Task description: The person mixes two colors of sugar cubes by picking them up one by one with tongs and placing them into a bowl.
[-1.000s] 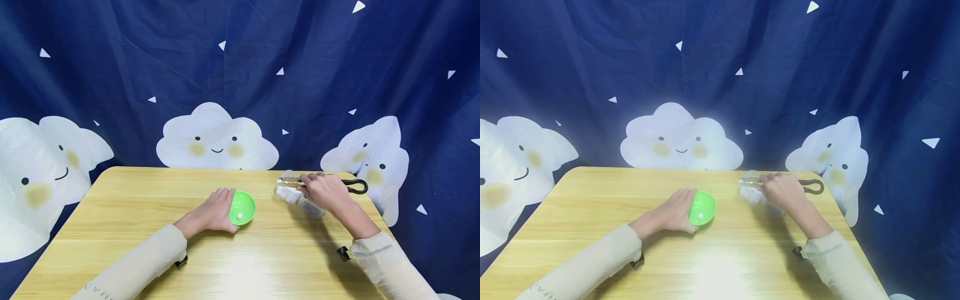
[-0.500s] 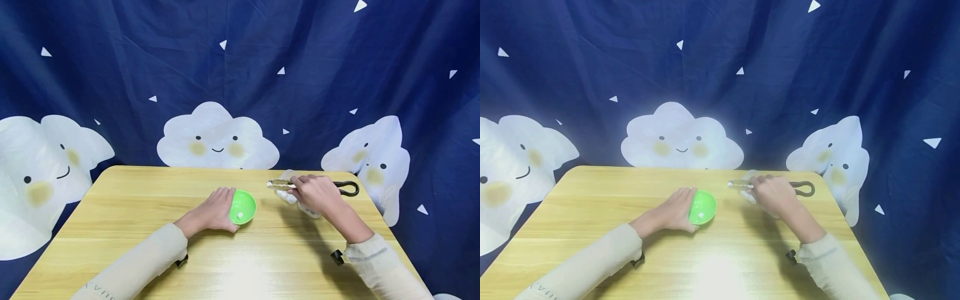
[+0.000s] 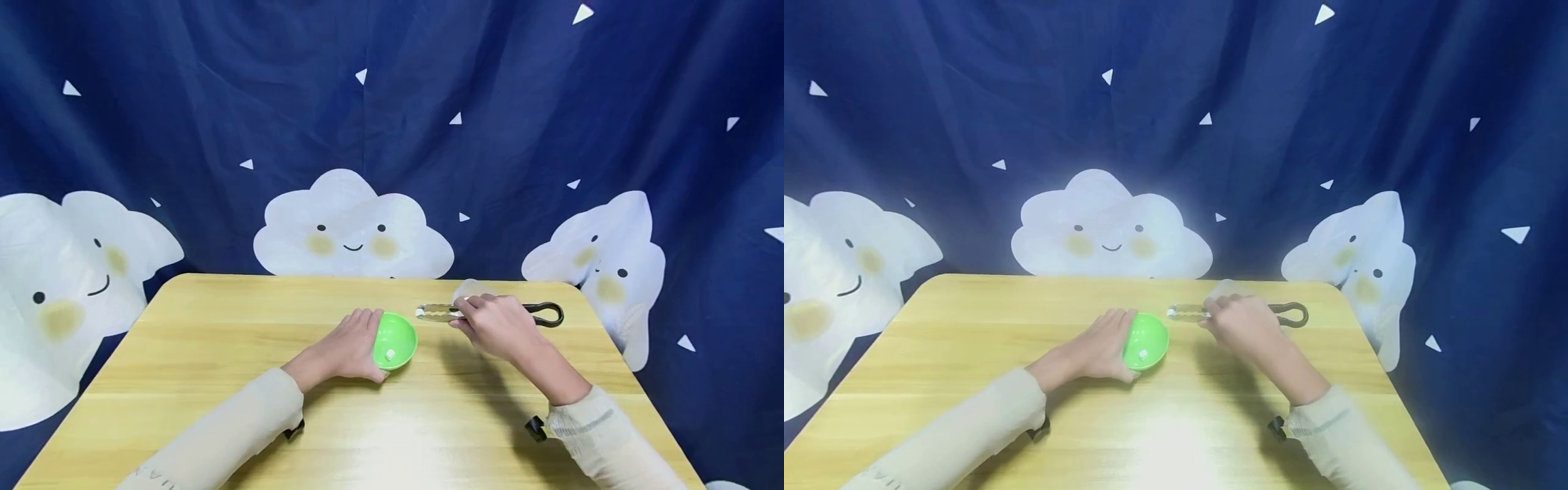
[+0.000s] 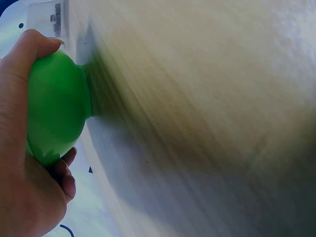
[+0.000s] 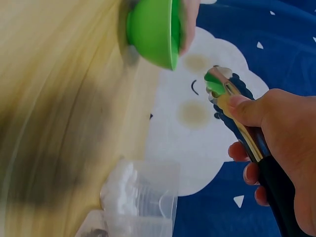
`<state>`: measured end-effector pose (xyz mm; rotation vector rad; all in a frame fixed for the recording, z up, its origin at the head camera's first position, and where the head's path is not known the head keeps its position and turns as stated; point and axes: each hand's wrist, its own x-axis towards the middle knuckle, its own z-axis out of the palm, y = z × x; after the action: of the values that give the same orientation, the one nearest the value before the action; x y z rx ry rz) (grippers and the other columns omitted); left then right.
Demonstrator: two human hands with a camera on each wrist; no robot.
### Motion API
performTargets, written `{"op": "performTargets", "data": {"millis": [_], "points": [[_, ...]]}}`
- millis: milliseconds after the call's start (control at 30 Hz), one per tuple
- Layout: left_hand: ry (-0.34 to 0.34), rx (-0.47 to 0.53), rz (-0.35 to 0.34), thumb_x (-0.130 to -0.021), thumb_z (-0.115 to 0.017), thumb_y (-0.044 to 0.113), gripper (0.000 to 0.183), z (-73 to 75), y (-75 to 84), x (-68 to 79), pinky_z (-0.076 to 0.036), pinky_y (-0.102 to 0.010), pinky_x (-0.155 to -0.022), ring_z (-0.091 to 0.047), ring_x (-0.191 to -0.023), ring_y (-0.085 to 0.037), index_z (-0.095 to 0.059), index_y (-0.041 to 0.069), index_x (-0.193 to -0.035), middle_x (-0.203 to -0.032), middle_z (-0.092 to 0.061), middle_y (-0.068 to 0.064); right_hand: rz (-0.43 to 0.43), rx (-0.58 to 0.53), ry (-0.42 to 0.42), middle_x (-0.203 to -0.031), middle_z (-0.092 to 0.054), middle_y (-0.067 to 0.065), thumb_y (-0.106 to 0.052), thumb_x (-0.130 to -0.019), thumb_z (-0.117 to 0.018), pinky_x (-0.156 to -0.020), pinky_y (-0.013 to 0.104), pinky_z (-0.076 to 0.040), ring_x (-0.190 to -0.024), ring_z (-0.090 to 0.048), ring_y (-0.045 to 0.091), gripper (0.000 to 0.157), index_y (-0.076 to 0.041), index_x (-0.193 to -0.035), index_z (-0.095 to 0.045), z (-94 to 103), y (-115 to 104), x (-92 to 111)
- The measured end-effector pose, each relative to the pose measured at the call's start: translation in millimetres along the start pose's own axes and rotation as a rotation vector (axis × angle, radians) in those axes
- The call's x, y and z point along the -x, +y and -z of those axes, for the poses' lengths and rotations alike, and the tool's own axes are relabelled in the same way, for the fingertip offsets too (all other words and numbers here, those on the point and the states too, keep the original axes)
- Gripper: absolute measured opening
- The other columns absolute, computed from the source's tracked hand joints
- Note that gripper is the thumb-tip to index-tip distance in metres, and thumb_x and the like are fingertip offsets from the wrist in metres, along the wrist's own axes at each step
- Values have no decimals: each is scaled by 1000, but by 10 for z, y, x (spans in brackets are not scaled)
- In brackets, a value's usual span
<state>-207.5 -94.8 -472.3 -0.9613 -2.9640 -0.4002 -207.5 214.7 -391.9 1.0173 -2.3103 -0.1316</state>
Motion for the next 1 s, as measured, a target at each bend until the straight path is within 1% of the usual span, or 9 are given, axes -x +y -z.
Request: {"op": "performTargets", "data": {"millis": [133, 367, 633, 800, 1000], "points": [[-5, 2, 6, -60, -82, 62, 123, -8, 7, 23, -49, -42, -95, -50, -108, -25, -36, -7, -151, -121, -57, -15, 17, 2, -1, -71, -67, -3, -42, -89, -78, -43, 35, -41, -61, -65, 21, 31, -13, -91, -67, -19, -86, 0], [3, 11, -3, -59, -83, 61, 123, 3, 17, 30, -48, -39, -89, -48, -101, -23, -36, -8, -150, -115, -56, -13, 40, -16, 3, -67, -61, -4, -42, -89, -78, -43, 33, -38, -57, -61, 17, 31, -15, -86, -63, -77, -174, 5], [-1, -7, 5, -61, -80, 62, 123, 9, 6, 7, -48, -41, -94, -50, -107, -26, -35, -8, -152, -122, -57, -17, 56, -12, 5, -69, -62, -5, -42, -88, -80, -43, 32, -37, -58, -62, 16, 30, -15, -88, -66, -131, -219, -10], [-8, 11, 6, -61, -81, 61, 124, 5, 14, 11, -47, -41, -93, -49, -106, -26, -35, -9, -152, -121, -56, -16, 63, -4, -1, -69, -62, -5, -41, -87, -81, -41, 31, -34, -58, -61, 16, 31, -15, -88, -66, -162, -243, -20], [-3, -8, 5, -61, -81, 62, 123, -8, 1, 11, -47, -40, -93, -49, -106, -26, -35, -8, -152, -120, -56, -16, 83, -5, -30, -67, -60, -5, -40, -88, -80, -42, 31, -36, -57, -60, 17, 29, -15, -85, -64, -191, -281, -57]]}}
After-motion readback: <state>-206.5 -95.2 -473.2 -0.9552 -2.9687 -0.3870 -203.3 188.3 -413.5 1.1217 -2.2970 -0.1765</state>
